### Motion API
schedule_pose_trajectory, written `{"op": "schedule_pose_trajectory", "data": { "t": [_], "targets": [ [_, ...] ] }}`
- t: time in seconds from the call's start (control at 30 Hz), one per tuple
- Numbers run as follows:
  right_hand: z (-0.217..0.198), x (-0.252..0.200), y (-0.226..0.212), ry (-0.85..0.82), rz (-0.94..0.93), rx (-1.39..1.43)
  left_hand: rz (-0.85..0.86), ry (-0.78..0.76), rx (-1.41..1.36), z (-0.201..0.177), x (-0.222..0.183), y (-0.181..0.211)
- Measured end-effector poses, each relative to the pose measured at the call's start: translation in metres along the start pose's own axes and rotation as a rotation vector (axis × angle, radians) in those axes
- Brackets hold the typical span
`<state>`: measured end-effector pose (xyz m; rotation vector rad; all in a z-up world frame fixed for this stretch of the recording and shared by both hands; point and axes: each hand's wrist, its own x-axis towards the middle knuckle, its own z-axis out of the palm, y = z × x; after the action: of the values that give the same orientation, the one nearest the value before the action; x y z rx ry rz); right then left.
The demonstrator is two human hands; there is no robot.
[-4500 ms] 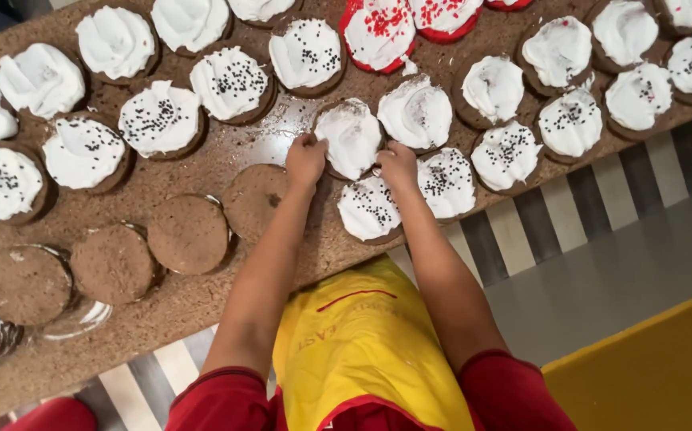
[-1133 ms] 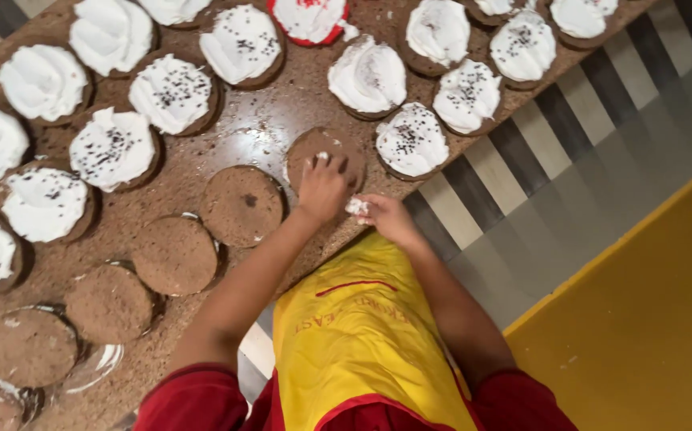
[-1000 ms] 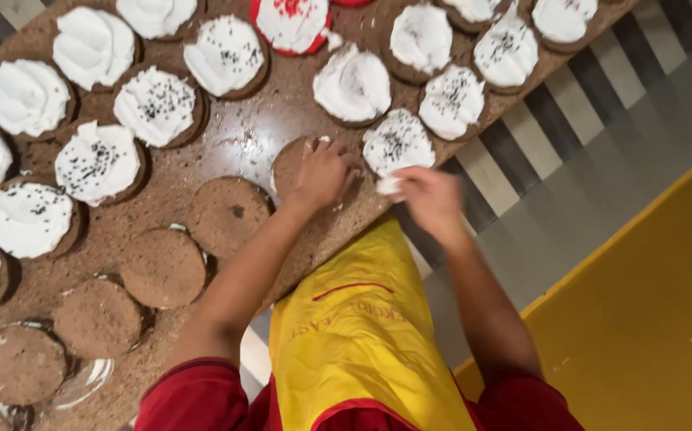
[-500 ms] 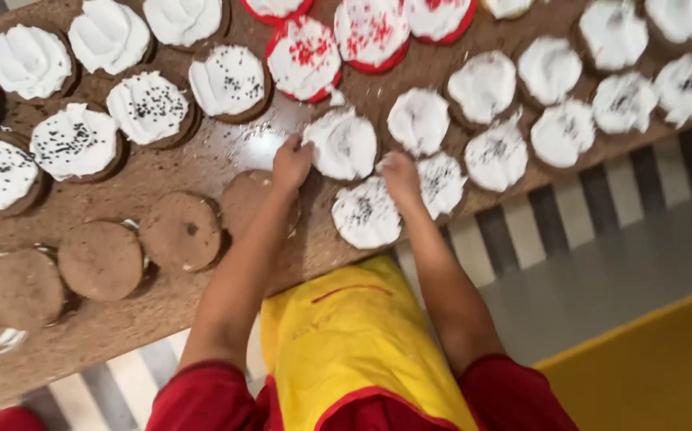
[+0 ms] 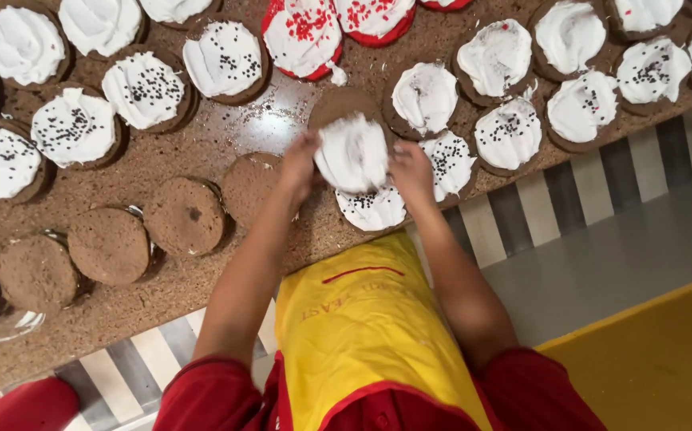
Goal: Assembling layered cakes by sandwiching cream between cake rounds.
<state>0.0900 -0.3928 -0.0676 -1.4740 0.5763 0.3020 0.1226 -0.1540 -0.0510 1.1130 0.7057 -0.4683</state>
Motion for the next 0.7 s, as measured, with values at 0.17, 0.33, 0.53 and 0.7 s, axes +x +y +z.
{"op": "schedule_pose_trajectory", "data": {
  "t": [0.17, 0.33, 0.53, 0.7],
  "targets": [
    [-0.056, -0.051, 0.099, 0.092, -0.148, -0.148, 0.333, 0.007, 0.527, -0.027, -0.026, -0.098],
    [-0.050, -0.058, 0.119, 0.244, -0.364, -0.175, 0.621, 0.069, 0.798, -0.021, -0.042, -0.085],
    [-0.043, -0.082, 0.111, 0.463, -0.385, -0.312, 0.842, 0.277, 0.921, 0.008, 0.029, -0.021],
    [-0.025, -0.099, 0.109, 0.281, 0.166, 0.207, 0.365, 0.111, 0.896, 0.018, 0.070, 0.021]
  ]
}}
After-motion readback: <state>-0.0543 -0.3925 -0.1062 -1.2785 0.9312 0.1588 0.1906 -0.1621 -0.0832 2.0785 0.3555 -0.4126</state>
